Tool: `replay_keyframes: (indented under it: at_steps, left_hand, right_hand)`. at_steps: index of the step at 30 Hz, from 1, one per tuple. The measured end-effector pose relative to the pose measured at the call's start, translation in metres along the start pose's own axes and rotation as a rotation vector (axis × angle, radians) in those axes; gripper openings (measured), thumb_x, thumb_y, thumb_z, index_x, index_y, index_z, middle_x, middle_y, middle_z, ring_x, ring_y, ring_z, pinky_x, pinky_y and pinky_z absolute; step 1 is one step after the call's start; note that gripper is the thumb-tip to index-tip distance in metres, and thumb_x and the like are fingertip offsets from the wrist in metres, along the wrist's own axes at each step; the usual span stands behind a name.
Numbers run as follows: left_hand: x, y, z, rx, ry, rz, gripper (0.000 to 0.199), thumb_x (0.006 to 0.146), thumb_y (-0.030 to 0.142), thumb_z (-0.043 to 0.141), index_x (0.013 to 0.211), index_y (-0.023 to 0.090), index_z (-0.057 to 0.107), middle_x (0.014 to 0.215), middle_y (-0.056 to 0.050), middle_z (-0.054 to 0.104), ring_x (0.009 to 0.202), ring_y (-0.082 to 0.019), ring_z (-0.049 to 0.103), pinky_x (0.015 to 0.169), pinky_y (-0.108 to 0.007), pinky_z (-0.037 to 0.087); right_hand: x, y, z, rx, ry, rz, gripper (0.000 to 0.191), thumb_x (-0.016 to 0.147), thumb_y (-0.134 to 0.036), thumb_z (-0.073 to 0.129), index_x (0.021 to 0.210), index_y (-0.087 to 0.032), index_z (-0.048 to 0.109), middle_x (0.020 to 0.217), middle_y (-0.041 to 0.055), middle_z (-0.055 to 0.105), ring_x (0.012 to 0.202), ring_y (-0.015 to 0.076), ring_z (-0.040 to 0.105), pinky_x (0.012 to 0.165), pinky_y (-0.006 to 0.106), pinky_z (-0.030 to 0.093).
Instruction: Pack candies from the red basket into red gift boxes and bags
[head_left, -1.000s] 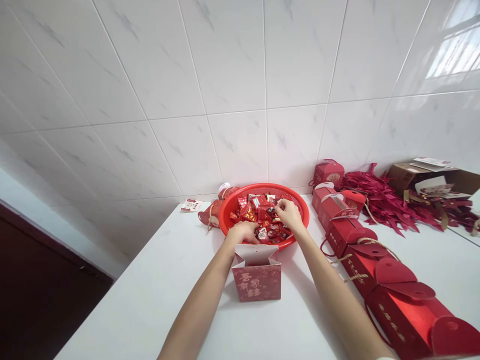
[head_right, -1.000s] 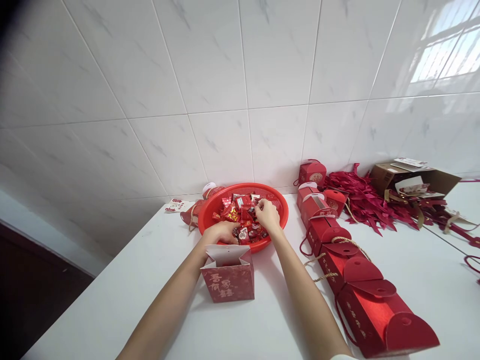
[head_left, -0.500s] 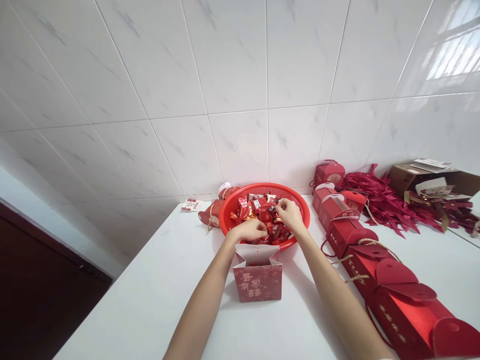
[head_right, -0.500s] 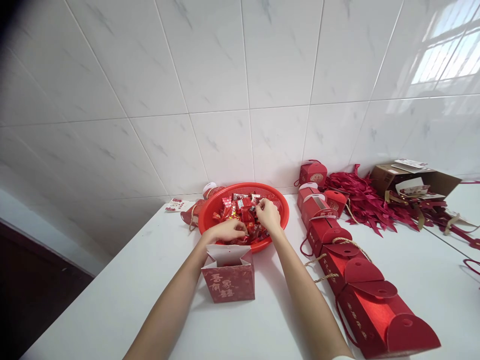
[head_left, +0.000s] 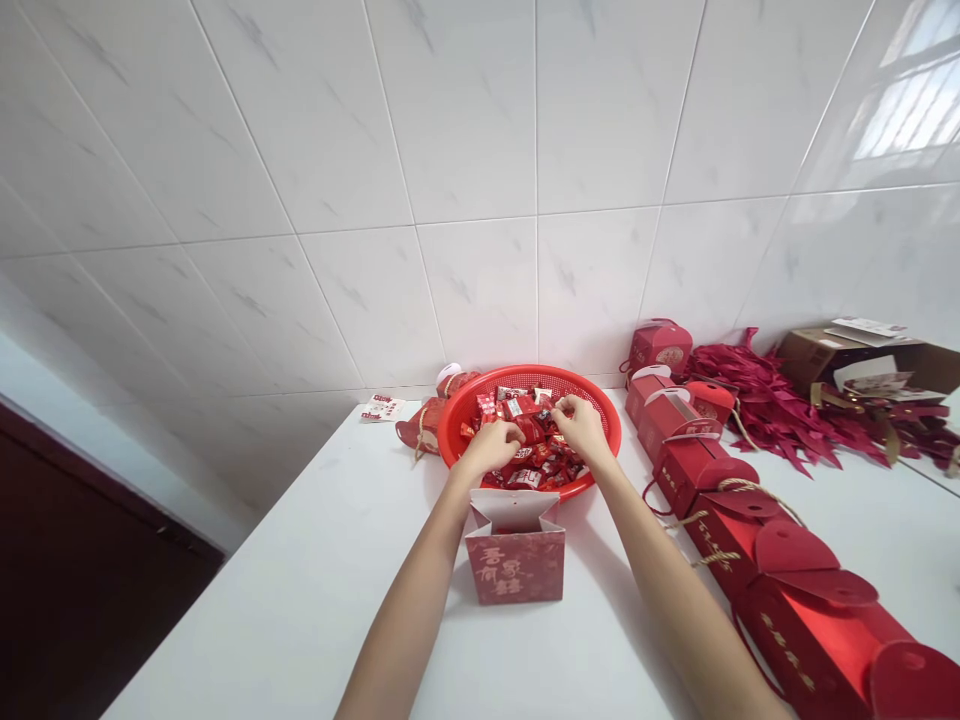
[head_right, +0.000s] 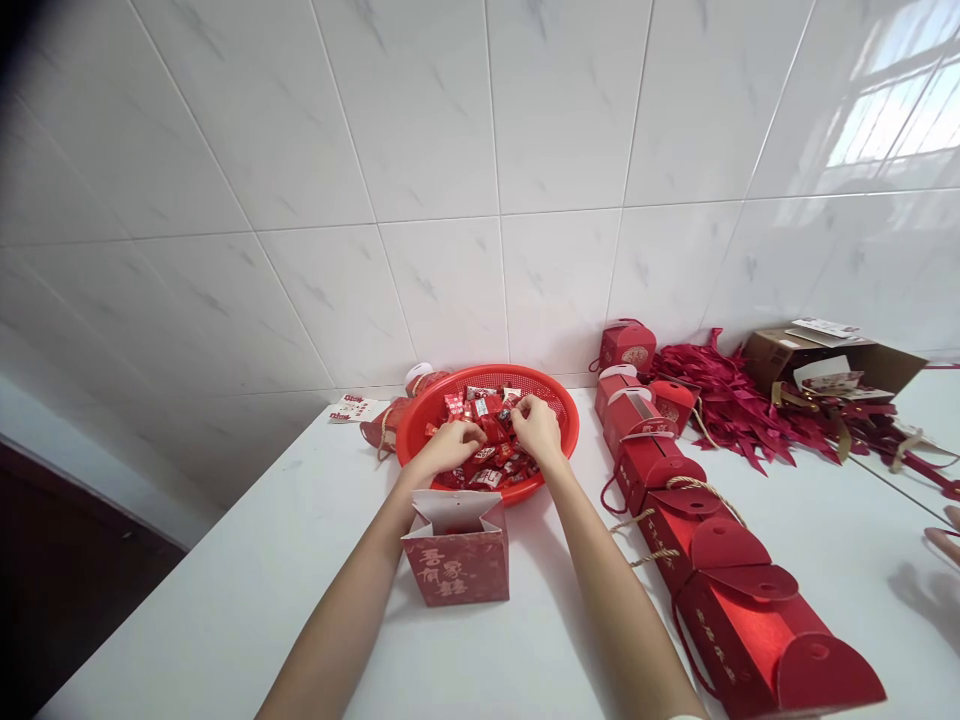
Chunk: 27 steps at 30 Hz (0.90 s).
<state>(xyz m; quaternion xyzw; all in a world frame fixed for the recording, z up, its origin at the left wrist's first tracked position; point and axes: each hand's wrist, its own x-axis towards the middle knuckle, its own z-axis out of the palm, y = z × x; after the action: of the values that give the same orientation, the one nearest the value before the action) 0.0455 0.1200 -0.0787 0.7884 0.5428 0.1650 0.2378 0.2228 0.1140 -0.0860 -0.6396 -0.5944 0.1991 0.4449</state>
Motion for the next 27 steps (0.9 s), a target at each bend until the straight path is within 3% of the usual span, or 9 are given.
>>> replay_keyframes:
  at_steps: [3, 6, 10, 12, 20, 27]
  left_hand:
    - [0.000, -0.002, 0.002, 0.022, -0.218, -0.007, 0.030, 0.074, 0.014, 0.060, 0.099, 0.016, 0.077, 0.096, -0.007, 0.077, 0.090, -0.021, 0.070, 0.080, -0.026, 0.052]
    - [-0.003, 0.000, 0.003, 0.040, -0.360, 0.060, 0.051, 0.068, 0.023, 0.072, 0.120, 0.022, 0.071, 0.107, -0.005, 0.074, 0.096, -0.024, 0.069, 0.079, -0.026, 0.052]
    - [-0.006, 0.003, 0.004, 0.105, -0.355, 0.053, 0.080, 0.061, 0.032, 0.081, 0.138, 0.030, 0.059, 0.129, -0.009, 0.064, 0.113, -0.030, 0.063, 0.087, -0.029, 0.051]
    - [-0.006, 0.003, 0.005, 0.116, -0.361, 0.036, 0.084, 0.060, 0.033, 0.082, 0.140, 0.031, 0.056, 0.134, -0.010, 0.060, 0.113, -0.031, 0.063, 0.086, -0.030, 0.051]
    - [-0.002, 0.008, 0.004, 0.175, -0.428, 0.168, 0.049, 0.067, 0.017, 0.071, 0.116, 0.022, 0.072, 0.107, -0.007, 0.073, 0.093, -0.025, 0.067, 0.075, -0.026, 0.049]
    - [-0.005, 0.007, 0.002, 0.044, -0.301, 0.044, 0.046, 0.071, 0.015, 0.068, 0.116, 0.021, 0.072, 0.115, -0.007, 0.073, 0.103, -0.025, 0.068, 0.085, -0.027, 0.052]
  right_hand:
    - [0.000, 0.000, 0.001, 0.003, 0.003, -0.005, 0.013, 0.080, -0.021, 0.053, 0.069, -0.021, 0.058, 0.076, 0.0026, 0.068, 0.076, 0.0183, 0.062, 0.070, 0.027, 0.043]
    - [0.000, 0.001, 0.001, 0.005, 0.004, -0.003, 0.011, 0.079, -0.020, 0.053, 0.069, -0.021, 0.058, 0.075, 0.0025, 0.068, 0.074, 0.0181, 0.061, 0.068, 0.027, 0.042]
    - [0.000, 0.000, 0.001, 0.015, 0.003, -0.004, 0.010, 0.078, -0.020, 0.055, 0.069, -0.021, 0.058, 0.076, 0.0024, 0.068, 0.075, 0.0181, 0.061, 0.070, 0.028, 0.043]
    - [0.000, 0.000, 0.001, 0.021, 0.002, -0.005, 0.010, 0.077, -0.019, 0.055, 0.069, -0.021, 0.058, 0.075, 0.0023, 0.068, 0.077, 0.0182, 0.062, 0.072, 0.028, 0.044]
    - [0.001, 0.000, 0.001, 0.058, 0.001, -0.022, 0.013, 0.075, -0.012, 0.050, 0.073, -0.021, 0.060, 0.082, 0.0023, 0.069, 0.080, 0.0181, 0.063, 0.075, 0.028, 0.046]
    - [0.004, 0.007, 0.004, 0.213, 0.038, -0.039, 0.044, 0.076, -0.010, 0.049, 0.117, -0.022, 0.060, 0.099, 0.0040, 0.071, 0.090, 0.0194, 0.065, 0.081, 0.033, 0.050]
